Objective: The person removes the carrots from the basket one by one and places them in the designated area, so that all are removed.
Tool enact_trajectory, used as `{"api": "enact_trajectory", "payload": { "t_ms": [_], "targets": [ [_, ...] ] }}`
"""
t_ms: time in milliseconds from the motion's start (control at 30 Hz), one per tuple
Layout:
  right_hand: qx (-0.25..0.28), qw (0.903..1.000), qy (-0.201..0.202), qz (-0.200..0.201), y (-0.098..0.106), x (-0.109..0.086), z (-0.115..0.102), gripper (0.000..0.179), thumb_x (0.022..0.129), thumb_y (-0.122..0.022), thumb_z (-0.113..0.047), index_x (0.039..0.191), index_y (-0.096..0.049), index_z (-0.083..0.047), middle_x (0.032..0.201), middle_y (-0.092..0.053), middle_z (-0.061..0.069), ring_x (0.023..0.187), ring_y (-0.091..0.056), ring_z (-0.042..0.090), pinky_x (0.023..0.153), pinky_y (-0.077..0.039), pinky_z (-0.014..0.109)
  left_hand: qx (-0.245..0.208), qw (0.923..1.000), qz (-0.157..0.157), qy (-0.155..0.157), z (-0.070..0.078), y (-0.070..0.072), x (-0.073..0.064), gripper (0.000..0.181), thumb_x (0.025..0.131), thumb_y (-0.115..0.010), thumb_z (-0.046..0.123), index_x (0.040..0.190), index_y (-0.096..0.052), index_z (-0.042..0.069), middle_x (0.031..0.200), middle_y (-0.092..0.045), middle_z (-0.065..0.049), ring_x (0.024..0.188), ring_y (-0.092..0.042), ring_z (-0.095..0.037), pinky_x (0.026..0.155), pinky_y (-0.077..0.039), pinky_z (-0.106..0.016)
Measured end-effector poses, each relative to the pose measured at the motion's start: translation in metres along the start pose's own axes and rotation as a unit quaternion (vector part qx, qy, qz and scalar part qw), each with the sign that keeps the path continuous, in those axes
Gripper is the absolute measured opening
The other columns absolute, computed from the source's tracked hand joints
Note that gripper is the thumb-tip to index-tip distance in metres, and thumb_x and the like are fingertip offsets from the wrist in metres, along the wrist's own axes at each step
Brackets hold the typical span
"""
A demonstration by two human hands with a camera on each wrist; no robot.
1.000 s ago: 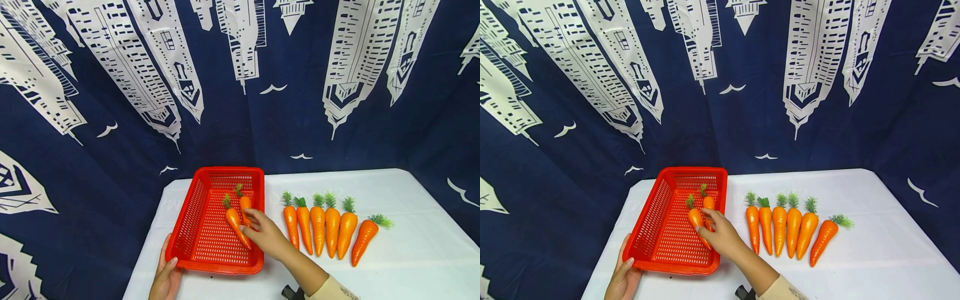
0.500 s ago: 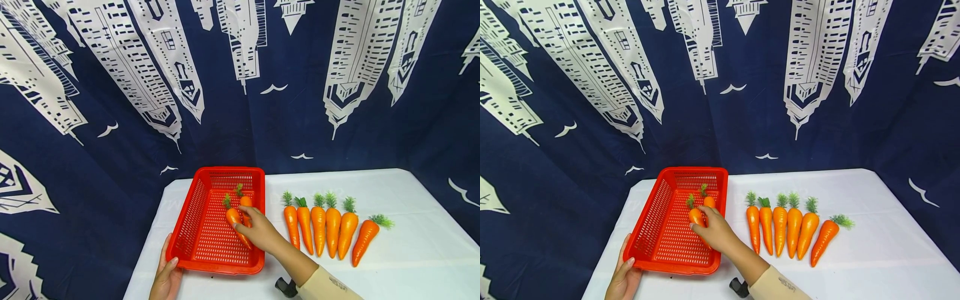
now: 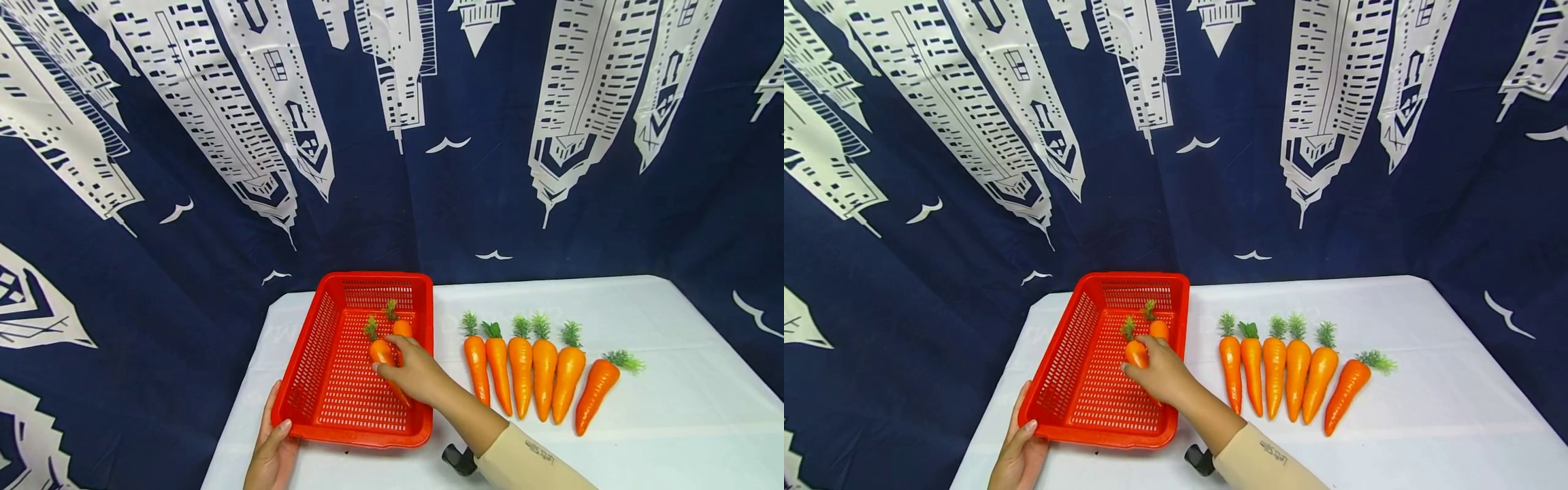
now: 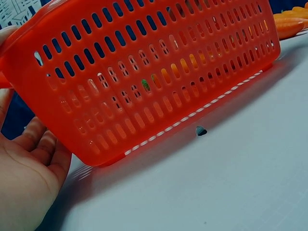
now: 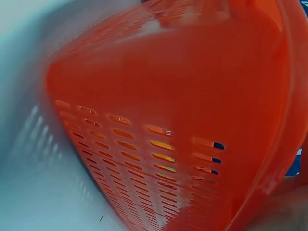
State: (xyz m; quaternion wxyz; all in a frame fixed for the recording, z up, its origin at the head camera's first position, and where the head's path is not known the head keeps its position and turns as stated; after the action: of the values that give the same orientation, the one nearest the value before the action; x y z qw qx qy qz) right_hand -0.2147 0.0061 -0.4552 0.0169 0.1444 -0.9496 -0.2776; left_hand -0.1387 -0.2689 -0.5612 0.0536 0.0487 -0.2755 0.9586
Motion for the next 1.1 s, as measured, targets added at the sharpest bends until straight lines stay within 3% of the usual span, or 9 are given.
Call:
{"api": "enact_trajectory", "payload": {
  "t_ms": [333,667,1100],
  "targets": [
    [0.021,0.9991,-0.023,-0.030,-0.007,0.013,0.002,0.075,0.090,-0.070,-0.044,0.150,-0.045,-0.008,0.150,-0.051,0.018,0.134,-0.053,0.038,0.109,-0.044,0.063,-0.009,0.9999,-0.012,-0.006,-0.001,0.000,-0.001,0.073,0.103,-0.031,-0.003,0.163,-0.003,0.026,0.157,-0.034,0.016,0.140,-0.046,-0.001,0.113,-0.042,-0.020],
    [0.044,0.9975,-0.037,-0.041,-0.012,0.028,0.004,0.075,0.092,-0.070,-0.038,0.151,-0.042,-0.002,0.148,-0.052,0.023,0.133,-0.053,0.040,0.107,-0.045,0.064,-0.004,0.9999,-0.015,-0.002,0.002,-0.001,0.000,0.073,0.103,-0.032,-0.002,0.163,-0.001,0.026,0.160,-0.026,0.012,0.141,-0.044,-0.001,0.114,-0.041,-0.019],
    [0.018,0.9968,-0.066,-0.039,-0.021,0.041,0.010,0.082,0.092,-0.070,-0.037,0.154,-0.034,0.003,0.153,-0.045,0.026,0.139,-0.047,0.043,0.111,-0.043,0.062,-0.007,0.9999,-0.010,-0.003,0.001,0.001,0.000,0.073,0.103,-0.032,-0.003,0.163,-0.001,0.025,0.158,-0.031,0.015,0.140,-0.045,-0.001,0.113,-0.042,-0.019]
  ]
}}
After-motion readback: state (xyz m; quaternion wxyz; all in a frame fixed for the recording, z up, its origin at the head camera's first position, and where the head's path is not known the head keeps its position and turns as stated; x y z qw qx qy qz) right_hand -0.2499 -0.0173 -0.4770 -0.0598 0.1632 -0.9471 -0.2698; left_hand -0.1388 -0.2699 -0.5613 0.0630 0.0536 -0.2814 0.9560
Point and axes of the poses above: each hand's wrist, its own x-axis towards the middle knuckle, its own y-axis out of the back of the hand, z = x × y, the point moved 4 cm from there along x, towards the middle knuckle
